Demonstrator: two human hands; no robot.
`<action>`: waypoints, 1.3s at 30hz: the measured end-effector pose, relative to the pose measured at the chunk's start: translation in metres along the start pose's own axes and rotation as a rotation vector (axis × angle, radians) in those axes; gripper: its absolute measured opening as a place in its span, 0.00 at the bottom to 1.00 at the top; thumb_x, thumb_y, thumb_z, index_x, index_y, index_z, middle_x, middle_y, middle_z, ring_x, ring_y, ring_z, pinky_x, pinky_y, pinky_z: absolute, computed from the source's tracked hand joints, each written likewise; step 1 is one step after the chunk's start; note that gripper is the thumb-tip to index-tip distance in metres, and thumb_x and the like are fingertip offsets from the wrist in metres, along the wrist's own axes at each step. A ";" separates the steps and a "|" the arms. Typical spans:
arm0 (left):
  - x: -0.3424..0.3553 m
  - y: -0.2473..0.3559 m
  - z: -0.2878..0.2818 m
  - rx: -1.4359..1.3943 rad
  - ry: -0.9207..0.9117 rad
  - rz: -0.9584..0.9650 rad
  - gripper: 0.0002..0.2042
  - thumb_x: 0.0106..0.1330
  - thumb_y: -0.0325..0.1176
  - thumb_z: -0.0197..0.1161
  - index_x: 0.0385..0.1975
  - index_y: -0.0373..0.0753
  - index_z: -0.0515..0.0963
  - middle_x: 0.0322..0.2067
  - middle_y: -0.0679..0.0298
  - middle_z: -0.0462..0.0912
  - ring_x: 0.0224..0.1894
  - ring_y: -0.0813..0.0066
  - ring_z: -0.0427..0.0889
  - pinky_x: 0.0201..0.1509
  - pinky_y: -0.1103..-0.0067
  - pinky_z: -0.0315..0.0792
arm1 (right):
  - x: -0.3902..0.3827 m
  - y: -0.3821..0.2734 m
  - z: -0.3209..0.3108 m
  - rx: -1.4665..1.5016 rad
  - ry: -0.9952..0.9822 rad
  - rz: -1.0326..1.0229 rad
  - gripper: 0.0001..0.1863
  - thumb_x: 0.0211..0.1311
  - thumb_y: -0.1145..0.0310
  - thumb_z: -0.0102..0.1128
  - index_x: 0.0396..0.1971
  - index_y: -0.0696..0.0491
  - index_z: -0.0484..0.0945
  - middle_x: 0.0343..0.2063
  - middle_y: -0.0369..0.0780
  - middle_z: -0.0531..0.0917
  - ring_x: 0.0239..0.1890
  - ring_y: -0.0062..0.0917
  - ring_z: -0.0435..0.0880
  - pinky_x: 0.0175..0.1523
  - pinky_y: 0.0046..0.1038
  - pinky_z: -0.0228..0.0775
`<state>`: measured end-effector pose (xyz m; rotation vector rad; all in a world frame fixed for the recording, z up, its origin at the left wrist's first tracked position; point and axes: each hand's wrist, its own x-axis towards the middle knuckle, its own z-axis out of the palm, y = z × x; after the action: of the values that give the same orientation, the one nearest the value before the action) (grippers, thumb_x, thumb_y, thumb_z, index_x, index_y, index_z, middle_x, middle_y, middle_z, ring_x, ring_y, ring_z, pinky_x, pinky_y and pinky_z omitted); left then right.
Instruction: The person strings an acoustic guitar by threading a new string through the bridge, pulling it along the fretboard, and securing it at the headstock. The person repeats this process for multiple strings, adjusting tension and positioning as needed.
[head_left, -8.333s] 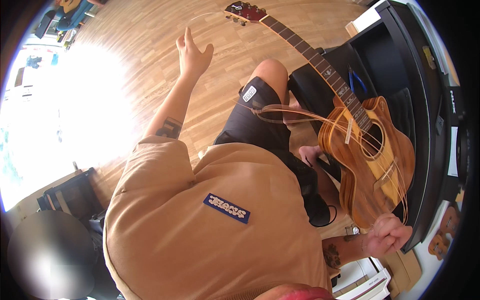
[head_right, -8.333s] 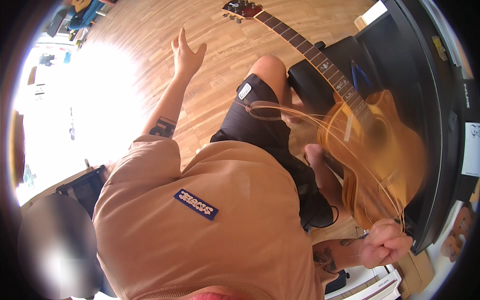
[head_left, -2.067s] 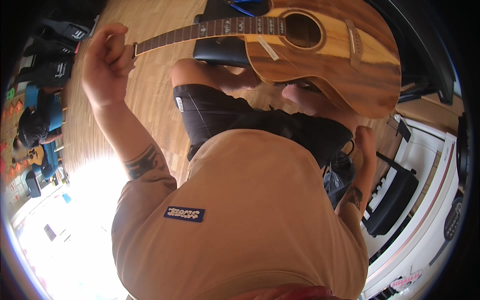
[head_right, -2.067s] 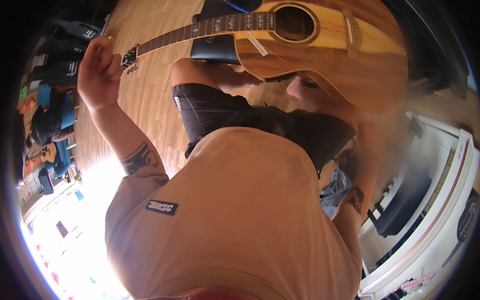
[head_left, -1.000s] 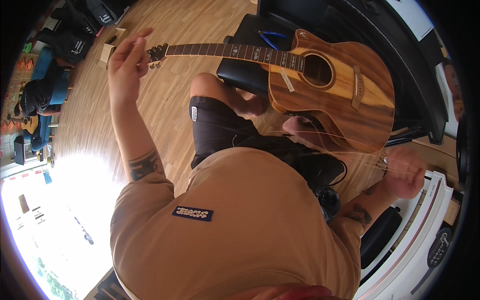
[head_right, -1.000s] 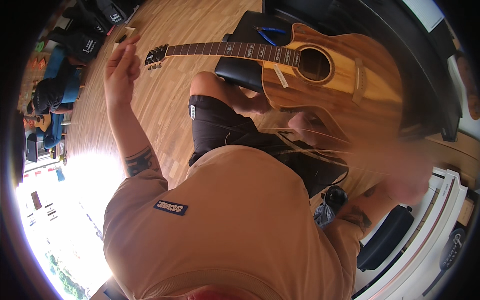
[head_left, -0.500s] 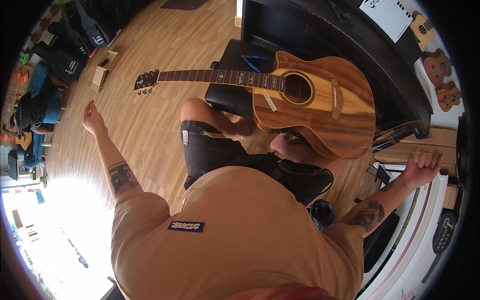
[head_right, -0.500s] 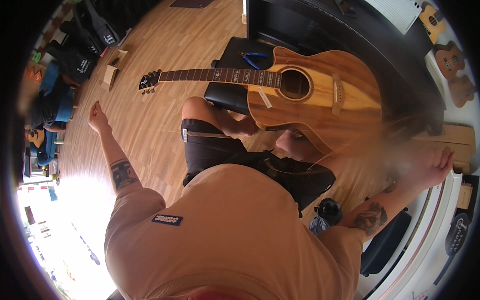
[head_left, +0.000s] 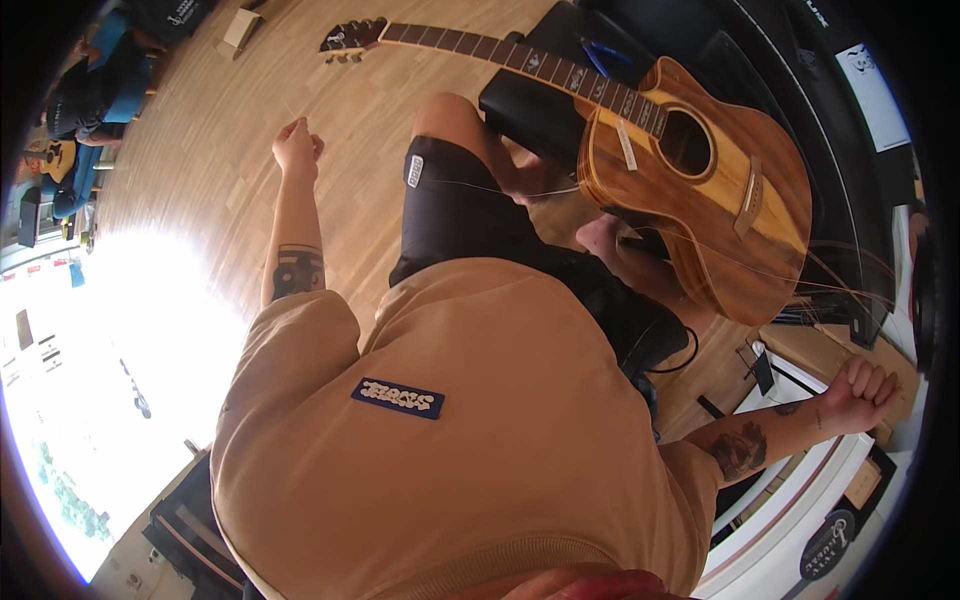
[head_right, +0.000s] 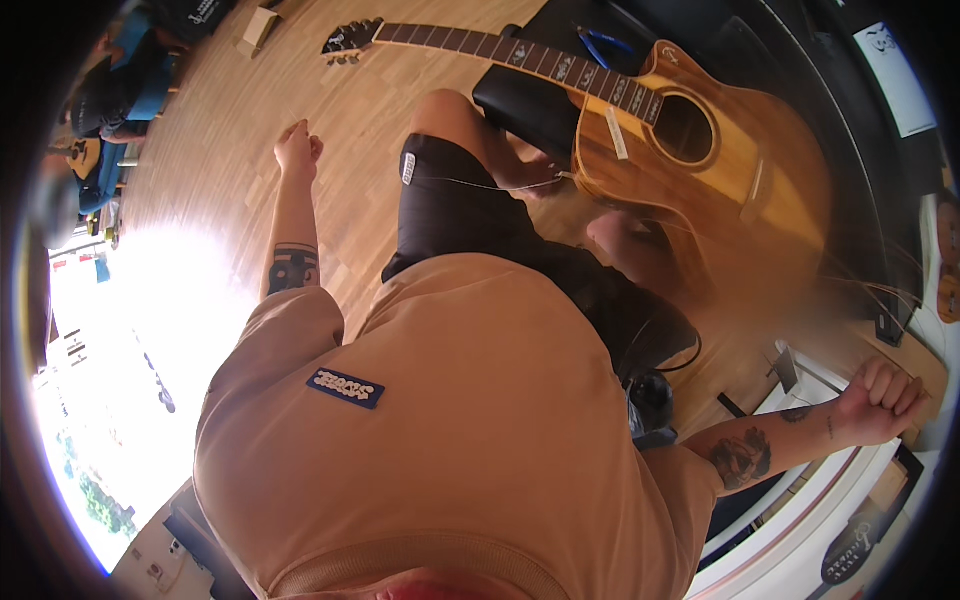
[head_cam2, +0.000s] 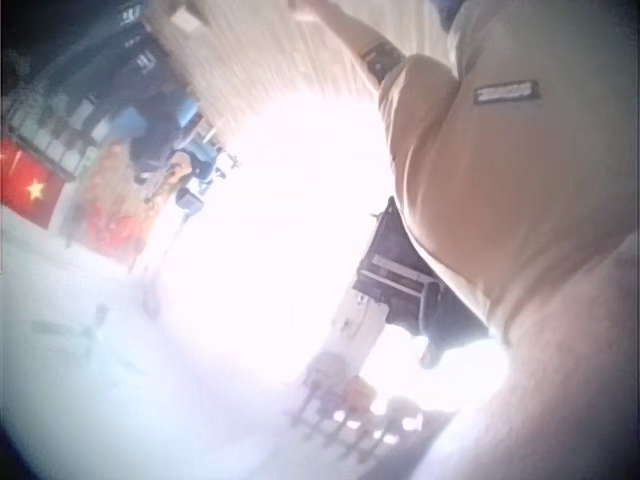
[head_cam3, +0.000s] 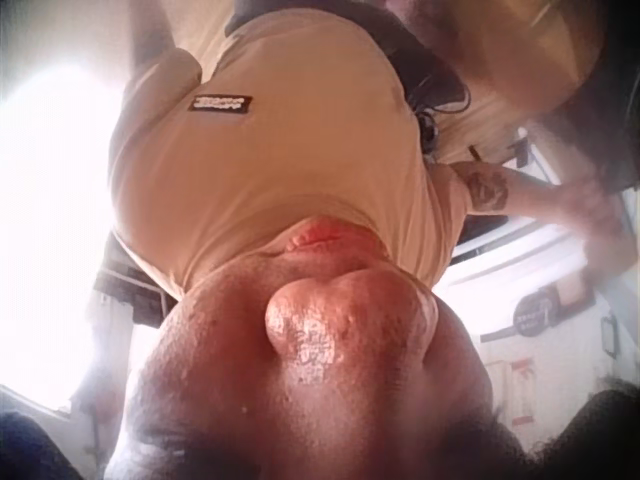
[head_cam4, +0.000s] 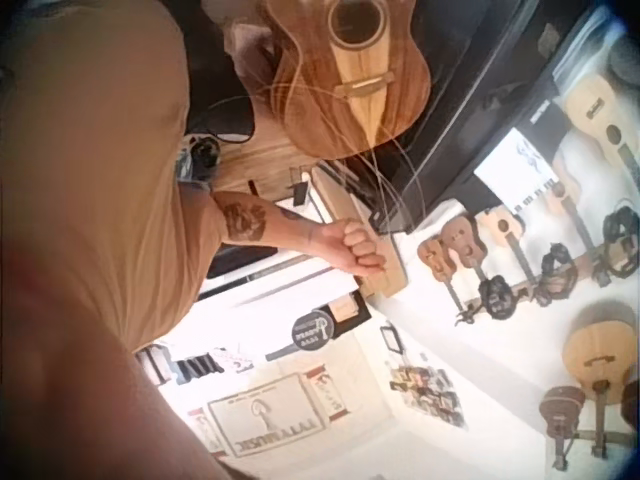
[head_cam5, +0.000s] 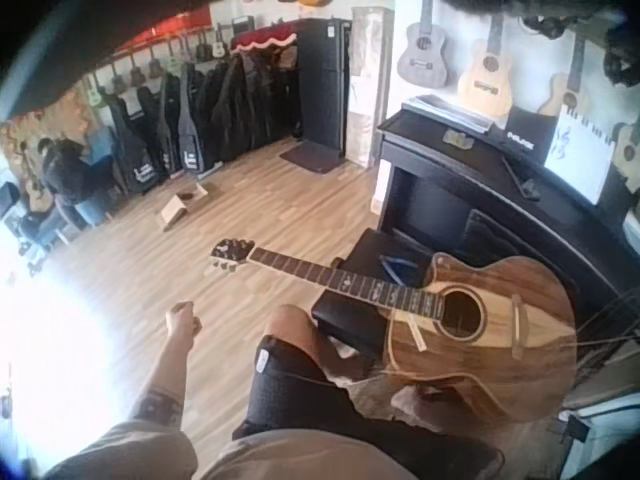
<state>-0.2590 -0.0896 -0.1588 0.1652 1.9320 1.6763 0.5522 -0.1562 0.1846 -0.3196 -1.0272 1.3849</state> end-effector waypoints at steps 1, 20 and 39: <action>-0.006 -0.008 0.004 -0.015 0.045 -0.064 0.11 0.72 0.29 0.63 0.47 0.28 0.79 0.22 0.69 0.70 0.19 0.82 0.66 0.22 0.87 0.67 | 0.000 0.001 0.004 -0.011 -0.006 -0.005 0.25 0.79 0.62 0.47 0.16 0.41 0.53 0.13 0.27 0.50 0.16 0.16 0.43 0.29 0.26 0.44; -0.357 0.020 0.160 0.323 -1.662 -0.351 0.21 0.76 0.38 0.61 0.62 0.37 0.67 0.45 0.60 0.85 0.44 0.74 0.86 0.47 0.76 0.81 | -0.006 0.005 0.034 -0.098 0.021 -0.063 0.25 0.78 0.59 0.45 0.15 0.39 0.52 0.13 0.27 0.50 0.17 0.18 0.45 0.29 0.28 0.46; -0.330 0.087 0.150 -0.017 -1.561 -0.059 0.09 0.72 0.20 0.63 0.49 0.30 0.79 0.46 0.56 0.87 0.47 0.70 0.89 0.51 0.80 0.83 | -0.024 0.072 0.019 0.557 0.190 -0.322 0.17 0.50 0.72 0.66 0.43 0.57 0.84 0.09 0.25 0.64 0.07 0.05 0.54 0.13 0.10 0.44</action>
<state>0.0645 -0.0887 0.0259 1.0216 0.6816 0.8810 0.4941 -0.1690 0.1329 0.1239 -0.4794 1.2578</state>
